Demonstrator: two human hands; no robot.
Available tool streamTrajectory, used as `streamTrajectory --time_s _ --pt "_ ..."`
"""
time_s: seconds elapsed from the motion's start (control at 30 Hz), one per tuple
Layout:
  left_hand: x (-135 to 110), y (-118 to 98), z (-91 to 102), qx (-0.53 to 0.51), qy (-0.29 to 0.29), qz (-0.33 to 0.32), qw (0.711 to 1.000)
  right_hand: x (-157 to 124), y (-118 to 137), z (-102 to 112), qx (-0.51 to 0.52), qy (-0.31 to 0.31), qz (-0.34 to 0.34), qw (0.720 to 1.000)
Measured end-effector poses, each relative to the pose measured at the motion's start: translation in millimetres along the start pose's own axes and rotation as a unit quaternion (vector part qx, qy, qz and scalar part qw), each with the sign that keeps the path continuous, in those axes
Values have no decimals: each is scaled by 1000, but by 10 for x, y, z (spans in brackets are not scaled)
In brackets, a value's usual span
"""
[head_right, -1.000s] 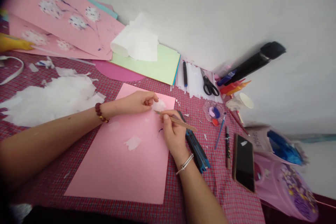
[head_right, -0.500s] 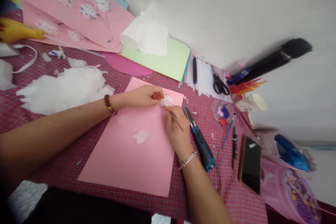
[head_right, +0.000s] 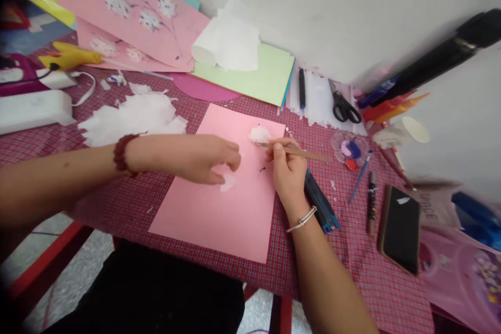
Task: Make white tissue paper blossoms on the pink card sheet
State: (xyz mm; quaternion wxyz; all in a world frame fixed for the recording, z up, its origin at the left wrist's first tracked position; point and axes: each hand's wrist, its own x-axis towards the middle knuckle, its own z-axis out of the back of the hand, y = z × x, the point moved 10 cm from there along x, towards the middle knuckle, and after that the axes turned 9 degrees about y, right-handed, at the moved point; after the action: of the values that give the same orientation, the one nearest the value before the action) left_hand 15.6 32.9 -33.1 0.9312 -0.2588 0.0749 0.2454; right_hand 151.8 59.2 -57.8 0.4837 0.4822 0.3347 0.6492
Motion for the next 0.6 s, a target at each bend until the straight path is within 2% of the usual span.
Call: streamTrajectory --time_s 0.07,0.13,0.23,0.4,0.5,0.57,0.6 --pt "-117 -84 -168 52 9 9 999 4 14 -46 24 21 -7 999" --pt "-181 -76 -282 82 -13 18 996 5 53 -119 38 51 -6 998" --pt "-196 40 -337 43 -57 27 997 -8 116 -232 63 97 -4 993" --pt "-170 243 -261 -79 -82 60 992 -60 185 -400 74 176 -25 981" --pt "-169 359 -120 -108 -116 89 983 -93 182 -481 70 224 -41 971" --pt "-148 465 19 -107 -146 114 977 -75 160 -446 60 219 -40 973" --pt "-119 514 89 -101 -154 124 975 -47 141 -380 54 195 -36 979"
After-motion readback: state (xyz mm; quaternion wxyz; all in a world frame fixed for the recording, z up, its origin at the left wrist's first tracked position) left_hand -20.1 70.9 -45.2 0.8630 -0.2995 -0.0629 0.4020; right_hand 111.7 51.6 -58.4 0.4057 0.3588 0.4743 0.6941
